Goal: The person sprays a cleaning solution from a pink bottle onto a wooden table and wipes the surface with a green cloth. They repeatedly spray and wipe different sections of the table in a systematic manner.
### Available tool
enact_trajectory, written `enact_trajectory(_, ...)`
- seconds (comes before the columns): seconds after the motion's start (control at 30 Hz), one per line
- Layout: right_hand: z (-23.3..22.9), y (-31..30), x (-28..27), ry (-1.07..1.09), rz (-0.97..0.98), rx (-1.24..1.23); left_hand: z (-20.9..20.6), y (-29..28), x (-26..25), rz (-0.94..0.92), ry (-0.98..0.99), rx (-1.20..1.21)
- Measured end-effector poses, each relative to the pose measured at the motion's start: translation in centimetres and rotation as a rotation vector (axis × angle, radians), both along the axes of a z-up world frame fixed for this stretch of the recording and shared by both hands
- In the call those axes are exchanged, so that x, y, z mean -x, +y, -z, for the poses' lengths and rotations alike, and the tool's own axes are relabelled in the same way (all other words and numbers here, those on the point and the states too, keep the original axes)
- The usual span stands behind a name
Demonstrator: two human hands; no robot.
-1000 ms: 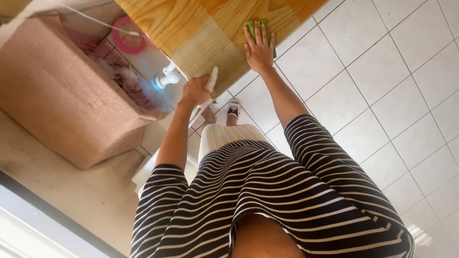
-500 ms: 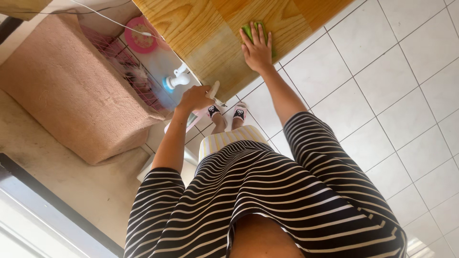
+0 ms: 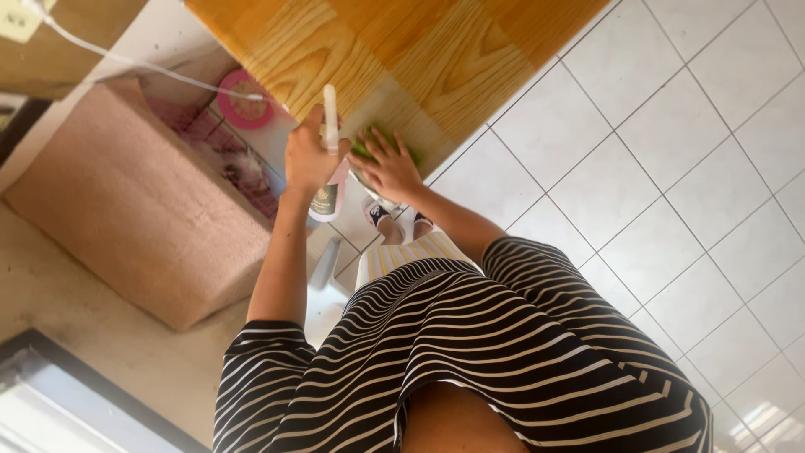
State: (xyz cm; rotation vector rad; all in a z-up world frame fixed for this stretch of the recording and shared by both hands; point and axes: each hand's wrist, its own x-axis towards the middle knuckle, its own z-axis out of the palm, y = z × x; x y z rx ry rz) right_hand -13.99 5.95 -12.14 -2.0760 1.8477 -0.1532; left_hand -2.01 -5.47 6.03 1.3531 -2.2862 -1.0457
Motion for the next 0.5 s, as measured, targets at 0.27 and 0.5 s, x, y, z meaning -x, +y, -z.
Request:
enact_trajectory(0.27, 1.3, 2.4, 6.1, 0.008, 0.099, 0.063, -1.5, -3.3, 4.1, 0.092, 0.268, 0.058)
enact_trajectory(0.5, 2.5, 0.8, 15.2, 0.030, 0.310, 0.064, 3.8, -3.1, 9.6, 0.138, 0.452, 0.063)
